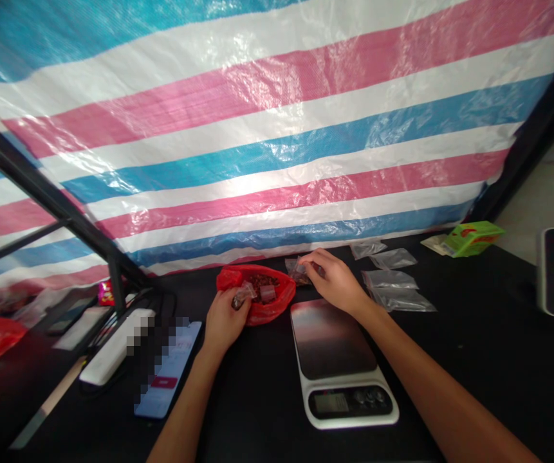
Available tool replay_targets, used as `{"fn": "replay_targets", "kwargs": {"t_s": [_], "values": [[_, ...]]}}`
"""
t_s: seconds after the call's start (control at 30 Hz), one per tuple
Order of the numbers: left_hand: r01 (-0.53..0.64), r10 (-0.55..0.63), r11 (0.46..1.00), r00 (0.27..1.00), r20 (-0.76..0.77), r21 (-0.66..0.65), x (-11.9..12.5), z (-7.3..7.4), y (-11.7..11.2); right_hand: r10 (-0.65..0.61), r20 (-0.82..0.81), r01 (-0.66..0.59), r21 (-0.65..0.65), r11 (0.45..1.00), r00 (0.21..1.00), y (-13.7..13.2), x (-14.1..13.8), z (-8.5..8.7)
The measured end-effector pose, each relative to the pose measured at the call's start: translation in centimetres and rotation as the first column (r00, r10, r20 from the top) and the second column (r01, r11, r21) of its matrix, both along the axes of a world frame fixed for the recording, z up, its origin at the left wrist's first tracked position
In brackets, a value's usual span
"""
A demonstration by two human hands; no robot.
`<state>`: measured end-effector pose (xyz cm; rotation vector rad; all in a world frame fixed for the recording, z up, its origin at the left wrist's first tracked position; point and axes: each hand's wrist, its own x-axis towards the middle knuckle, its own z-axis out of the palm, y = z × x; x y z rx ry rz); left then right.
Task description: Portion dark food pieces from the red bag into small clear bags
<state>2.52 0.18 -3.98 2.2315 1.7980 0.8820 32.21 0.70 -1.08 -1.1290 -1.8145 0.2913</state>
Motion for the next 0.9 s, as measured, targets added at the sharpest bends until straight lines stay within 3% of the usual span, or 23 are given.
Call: {"fn": "replay_targets", "kwargs": {"t_s": [0.27, 0.63, 0.77, 0.9], "values": [[-0.023, 0.025, 0.999, 0.998, 0.054, -0.035, -0.1, 0.2, -0.1, 0.016, 0.016, -0.016, -0.015, 1.0, 1.0, 0.2, 0.1, -0.6], [-0.006, 0.007, 0.998, 1.0, 0.017, -0.065, 0.0, 0.3, -0.2, 0.032, 0.044, -0.03, -0.032, 0.999, 0.999, 0.0, 0.0, -0.4], [0.023, -0.027, 0.999, 0.994, 0.106, 0.043, -0.2, -0.2, 0.2, 0.033, 0.044, -0.032, -0.03, 0.999, 0.998, 0.0, 0.0, -0.2], [0.102, -0.148, 0.979, 0.952, 0.268, 0.178, 0.1, 0.0, 0.1, 0.055, 0.044, -0.055, -0.018, 0.998, 0.998, -0.5, -0.5, 0.4]]}}
